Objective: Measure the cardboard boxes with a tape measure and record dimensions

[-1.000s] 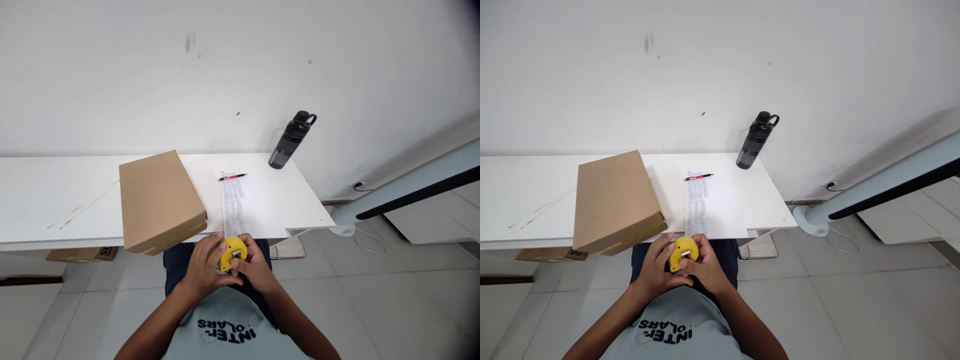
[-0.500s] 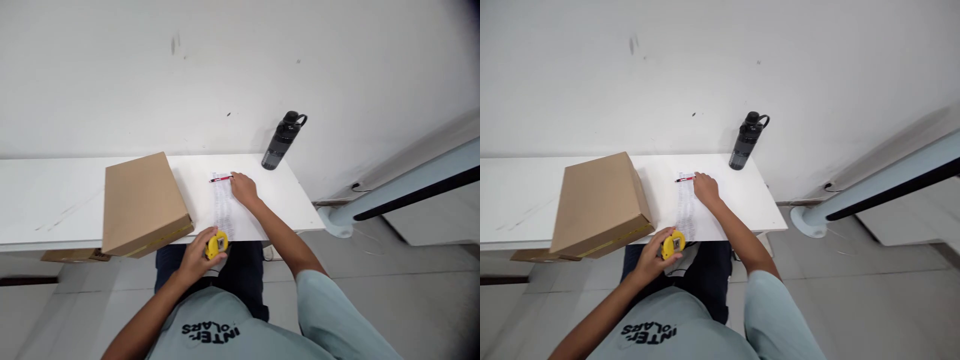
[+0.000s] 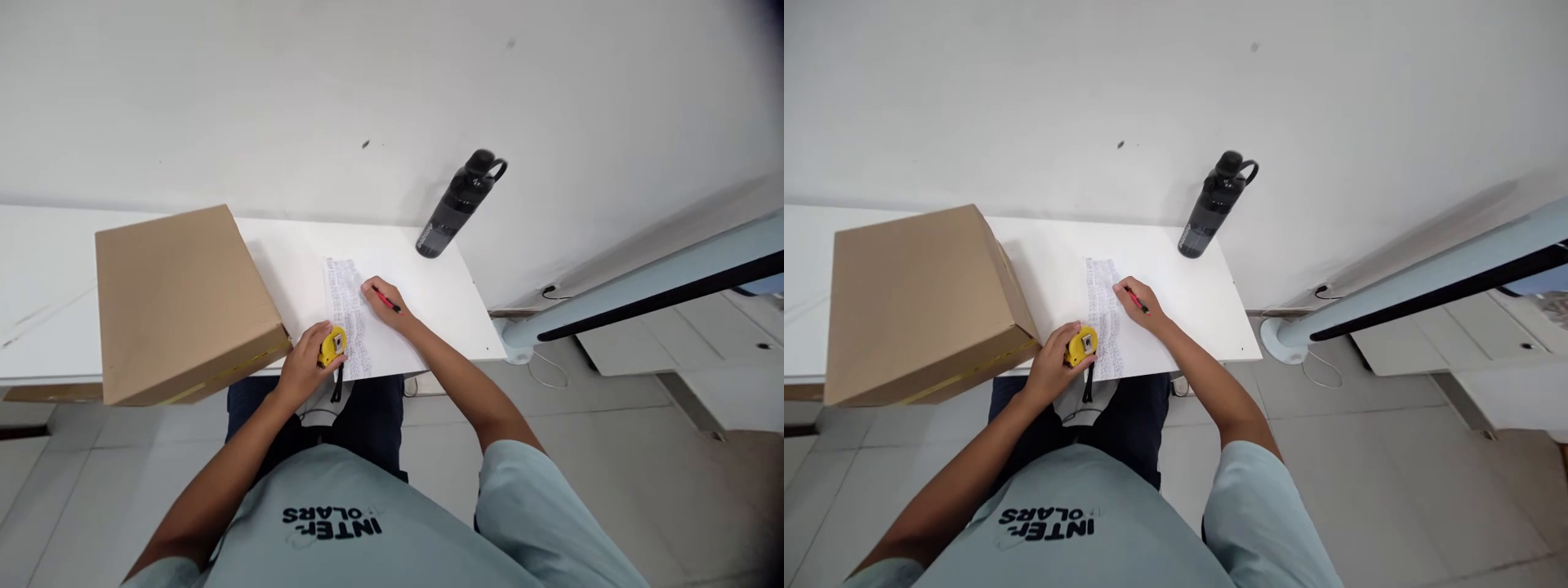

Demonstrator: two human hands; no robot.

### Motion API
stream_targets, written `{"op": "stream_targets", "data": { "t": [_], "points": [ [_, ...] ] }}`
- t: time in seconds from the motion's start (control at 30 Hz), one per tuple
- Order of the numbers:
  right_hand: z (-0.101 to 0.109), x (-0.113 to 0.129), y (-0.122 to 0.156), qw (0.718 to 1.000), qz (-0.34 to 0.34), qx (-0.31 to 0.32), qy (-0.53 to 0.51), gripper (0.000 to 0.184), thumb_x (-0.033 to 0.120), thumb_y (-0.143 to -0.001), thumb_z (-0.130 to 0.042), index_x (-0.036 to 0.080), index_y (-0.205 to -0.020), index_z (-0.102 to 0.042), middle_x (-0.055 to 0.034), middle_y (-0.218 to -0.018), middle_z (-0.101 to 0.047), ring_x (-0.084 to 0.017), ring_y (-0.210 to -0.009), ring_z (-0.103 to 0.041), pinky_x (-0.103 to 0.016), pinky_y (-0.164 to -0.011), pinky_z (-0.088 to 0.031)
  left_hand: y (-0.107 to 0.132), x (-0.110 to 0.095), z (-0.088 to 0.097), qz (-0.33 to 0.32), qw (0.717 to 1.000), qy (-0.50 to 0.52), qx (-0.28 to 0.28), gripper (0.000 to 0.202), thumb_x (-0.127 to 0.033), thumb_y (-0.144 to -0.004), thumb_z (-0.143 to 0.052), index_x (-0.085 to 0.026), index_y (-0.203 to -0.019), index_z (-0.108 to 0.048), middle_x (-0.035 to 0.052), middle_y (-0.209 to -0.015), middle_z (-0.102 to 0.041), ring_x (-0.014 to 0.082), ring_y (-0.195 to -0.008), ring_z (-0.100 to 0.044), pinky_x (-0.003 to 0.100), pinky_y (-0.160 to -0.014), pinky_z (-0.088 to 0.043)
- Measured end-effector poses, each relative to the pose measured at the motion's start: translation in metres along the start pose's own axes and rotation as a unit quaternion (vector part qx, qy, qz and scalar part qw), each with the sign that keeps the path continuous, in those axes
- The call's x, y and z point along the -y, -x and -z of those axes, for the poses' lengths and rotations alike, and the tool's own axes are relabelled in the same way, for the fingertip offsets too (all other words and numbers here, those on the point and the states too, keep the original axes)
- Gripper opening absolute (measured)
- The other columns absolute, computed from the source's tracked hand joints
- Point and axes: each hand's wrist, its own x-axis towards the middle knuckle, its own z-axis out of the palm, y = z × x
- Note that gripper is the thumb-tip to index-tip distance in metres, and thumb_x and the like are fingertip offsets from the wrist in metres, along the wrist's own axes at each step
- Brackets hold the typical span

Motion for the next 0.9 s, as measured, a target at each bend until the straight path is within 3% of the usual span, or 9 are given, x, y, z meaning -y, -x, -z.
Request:
{"op": "stream_targets", "data": {
  "t": [0.1,0.17,0.23,0.33,0.4,0.6,0.9],
  "points": [
    [-0.004,-0.009,0.011,0.997,0.002,-0.004,-0.081,0.058,0.065,-0.102,-0.020,0.022,-0.103,-0.060,-0.0014,-0.080,-0.064,-0.015,-0.066,-0.054,-0.029,-0.064,-0.047,0.000,-0.001,-0.001,0.009,1.000,-0.001,0.009,0.062,-0.042,-0.088,-0.075,-0.022,-0.140,-0.050,0.0160,-0.138,-0.062,0.0288,-0.128,-0.064,0.049,-0.108,-0.056],
    [-0.005,-0.013,0.012,0.988,-0.003,-0.019,-0.155,0.057,0.069,-0.100,-0.025,0.023,-0.104,-0.059,0.0010,-0.075,-0.062,-0.014,-0.058,-0.048,-0.028,-0.059,-0.044,0.000,-0.002,0.000,0.015,1.000,-0.003,0.014,0.063,-0.042,-0.087,-0.076,-0.023,-0.141,-0.049,0.0156,-0.138,-0.062,0.0284,-0.127,-0.065,0.048,-0.106,-0.057],
    [-0.005,-0.014,0.012,0.978,-0.021,-0.039,-0.203,0.053,0.070,-0.097,-0.035,0.023,-0.091,-0.059,0.0025,-0.066,-0.056,-0.014,-0.056,-0.045,-0.029,-0.057,-0.041,0.000,-0.004,0.000,0.016,1.000,-0.006,0.016,0.064,-0.042,-0.087,-0.076,-0.023,-0.141,-0.049,0.0156,-0.138,-0.062,0.0285,-0.127,-0.065,0.047,-0.106,-0.058],
    [-0.004,-0.011,0.012,0.980,-0.059,-0.063,-0.182,0.052,0.067,-0.095,-0.046,0.023,-0.067,-0.054,0.0013,-0.061,-0.052,-0.016,-0.061,-0.048,-0.030,-0.062,-0.039,0.000,-0.006,0.001,0.014,1.000,-0.014,0.019,0.066,-0.042,-0.087,-0.076,-0.023,-0.142,-0.047,0.0163,-0.138,-0.062,0.0288,-0.128,-0.064,0.047,-0.107,-0.057],
    [-0.003,-0.009,0.012,0.982,-0.073,-0.072,-0.161,0.051,0.062,-0.092,-0.054,0.023,-0.060,-0.049,0.0011,-0.062,-0.053,-0.016,-0.063,-0.047,-0.031,-0.063,-0.038,-0.001,-0.006,0.002,0.008,1.000,-0.014,0.020,0.066,-0.042,-0.087,-0.076,-0.023,-0.143,-0.046,0.0168,-0.138,-0.061,0.0287,-0.129,-0.063,0.047,-0.107,-0.056],
    [-0.002,-0.006,0.011,0.980,-0.079,-0.068,-0.172,0.044,0.045,-0.087,-0.062,0.024,-0.057,-0.038,0.0054,-0.056,-0.037,-0.013,-0.059,-0.038,-0.029,-0.059,-0.031,-0.004,-0.009,0.004,-0.027,1.000,-0.014,0.006,0.065,-0.039,-0.089,-0.075,-0.023,-0.144,-0.045,0.0172,-0.138,-0.061,0.0274,-0.128,-0.063,0.044,-0.105,-0.057],
    [-0.004,-0.008,0.011,0.977,-0.078,-0.071,-0.185,0.041,0.038,-0.087,-0.059,0.024,-0.057,-0.035,0.0052,-0.057,-0.034,-0.013,-0.060,-0.035,-0.029,-0.058,-0.029,-0.003,-0.011,0.006,-0.003,1.000,-0.004,0.016,0.066,-0.040,-0.088,-0.075,-0.026,-0.146,-0.045,0.0158,-0.140,-0.061,0.0284,-0.130,-0.062,0.048,-0.108,-0.055]
  ]
}}
